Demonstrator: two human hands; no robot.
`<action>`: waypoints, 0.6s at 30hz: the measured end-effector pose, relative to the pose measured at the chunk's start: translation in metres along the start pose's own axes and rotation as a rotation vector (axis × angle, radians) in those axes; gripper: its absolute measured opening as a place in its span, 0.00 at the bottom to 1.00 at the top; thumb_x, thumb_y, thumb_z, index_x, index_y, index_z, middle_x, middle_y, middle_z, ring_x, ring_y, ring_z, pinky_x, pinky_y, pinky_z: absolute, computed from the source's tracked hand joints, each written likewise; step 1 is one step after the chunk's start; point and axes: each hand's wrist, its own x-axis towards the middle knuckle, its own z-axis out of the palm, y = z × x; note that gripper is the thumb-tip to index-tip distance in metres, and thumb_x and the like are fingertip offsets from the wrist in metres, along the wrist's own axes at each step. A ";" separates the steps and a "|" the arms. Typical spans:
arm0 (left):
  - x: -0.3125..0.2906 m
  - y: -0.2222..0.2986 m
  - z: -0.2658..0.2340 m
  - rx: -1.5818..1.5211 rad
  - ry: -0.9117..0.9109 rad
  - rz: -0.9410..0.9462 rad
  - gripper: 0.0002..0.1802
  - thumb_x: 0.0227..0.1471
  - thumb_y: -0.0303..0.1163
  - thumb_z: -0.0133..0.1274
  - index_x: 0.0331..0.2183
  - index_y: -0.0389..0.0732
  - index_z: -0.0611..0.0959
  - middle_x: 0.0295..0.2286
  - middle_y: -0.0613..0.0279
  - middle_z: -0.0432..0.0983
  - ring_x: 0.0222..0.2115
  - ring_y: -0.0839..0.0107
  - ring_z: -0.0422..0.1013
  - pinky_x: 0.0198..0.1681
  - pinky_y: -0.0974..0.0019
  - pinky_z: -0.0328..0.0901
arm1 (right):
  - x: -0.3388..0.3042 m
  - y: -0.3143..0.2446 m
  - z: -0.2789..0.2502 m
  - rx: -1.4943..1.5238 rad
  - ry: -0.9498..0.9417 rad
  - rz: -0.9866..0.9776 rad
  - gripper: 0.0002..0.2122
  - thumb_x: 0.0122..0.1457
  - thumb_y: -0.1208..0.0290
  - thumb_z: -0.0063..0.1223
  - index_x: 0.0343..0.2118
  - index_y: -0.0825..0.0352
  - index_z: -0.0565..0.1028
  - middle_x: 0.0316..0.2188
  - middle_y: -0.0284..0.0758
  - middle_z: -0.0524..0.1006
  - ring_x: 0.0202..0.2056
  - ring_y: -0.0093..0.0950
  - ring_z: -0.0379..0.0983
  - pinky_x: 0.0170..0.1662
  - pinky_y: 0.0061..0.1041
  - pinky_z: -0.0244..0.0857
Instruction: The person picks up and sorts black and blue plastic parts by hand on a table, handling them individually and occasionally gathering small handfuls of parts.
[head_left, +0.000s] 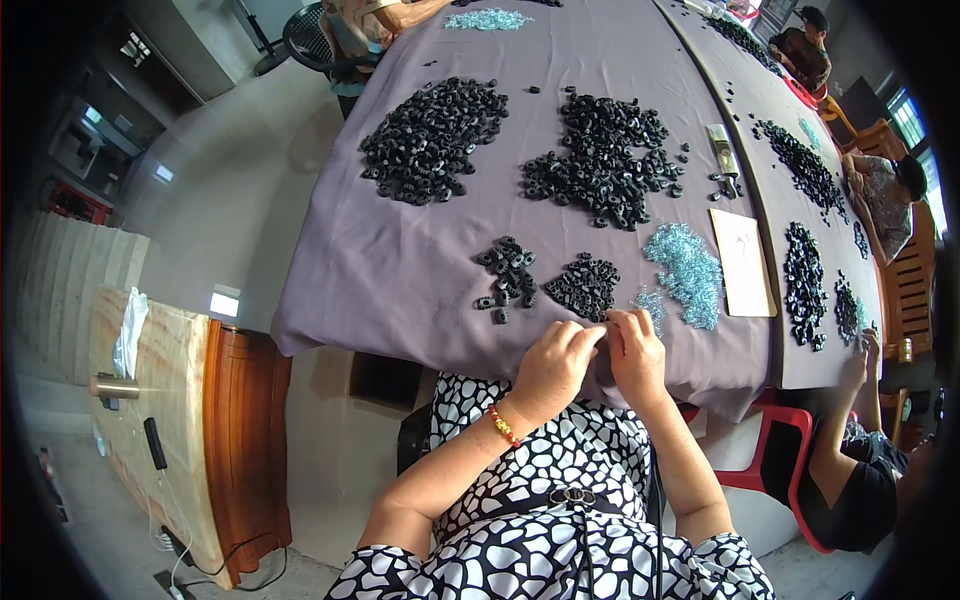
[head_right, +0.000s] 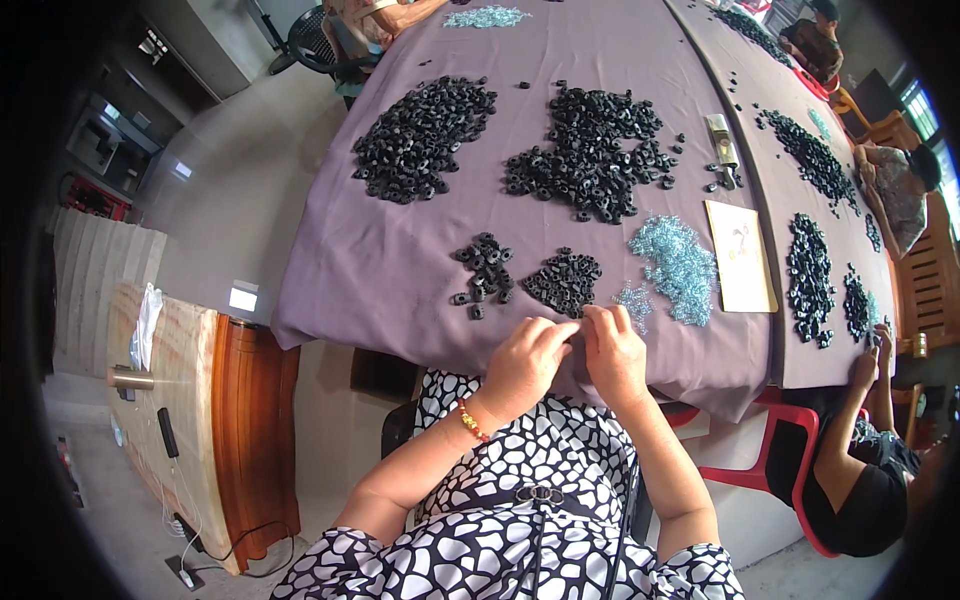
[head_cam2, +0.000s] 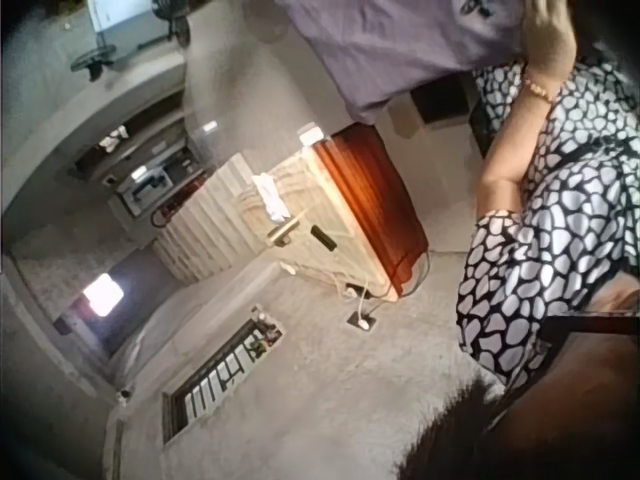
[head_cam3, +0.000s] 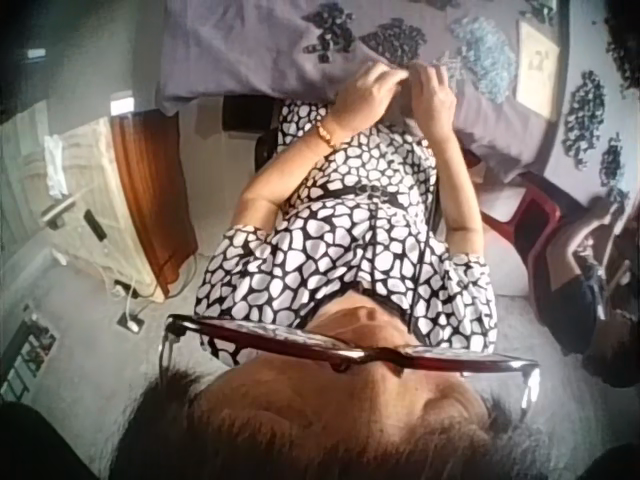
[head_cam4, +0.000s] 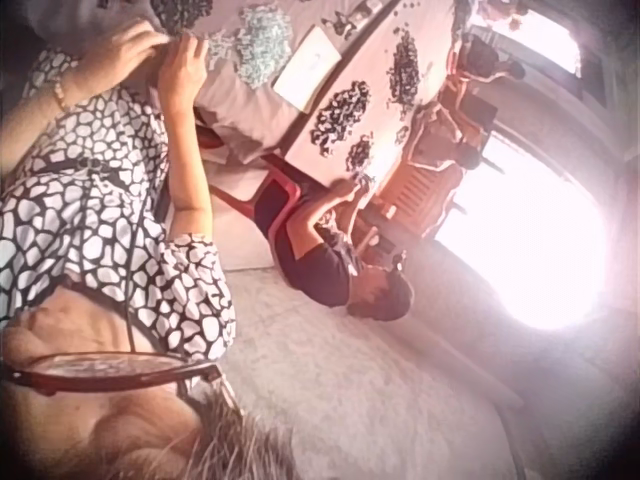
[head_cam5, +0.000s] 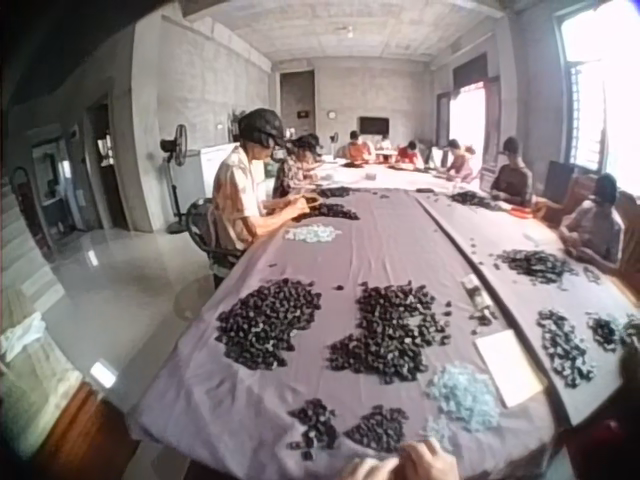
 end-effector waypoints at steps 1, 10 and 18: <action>-0.001 0.000 0.002 0.030 -0.046 0.031 0.13 0.51 0.25 0.60 0.41 0.40 0.81 0.32 0.62 0.73 0.35 0.62 0.72 0.41 0.61 0.70 | 0.001 0.004 -0.001 0.012 0.061 0.005 0.07 0.60 0.77 0.56 0.41 0.64 0.76 0.34 0.40 0.75 0.30 0.44 0.77 0.33 0.38 0.72; -0.010 -0.012 0.014 0.152 -0.148 0.105 0.09 0.53 0.26 0.57 0.39 0.40 0.81 0.32 0.62 0.71 0.35 0.63 0.70 0.42 0.63 0.69 | 0.034 0.041 -0.011 -0.452 0.074 0.059 0.09 0.57 0.74 0.56 0.41 0.62 0.78 0.37 0.34 0.75 0.43 0.34 0.70 0.50 0.36 0.57; -0.011 -0.015 0.013 0.113 -0.143 0.119 0.09 0.54 0.27 0.56 0.39 0.40 0.79 0.32 0.61 0.70 0.34 0.62 0.69 0.41 0.62 0.68 | 0.038 0.044 -0.004 -0.507 -0.036 0.099 0.08 0.55 0.72 0.57 0.39 0.60 0.80 0.35 0.32 0.75 0.44 0.33 0.70 0.51 0.39 0.53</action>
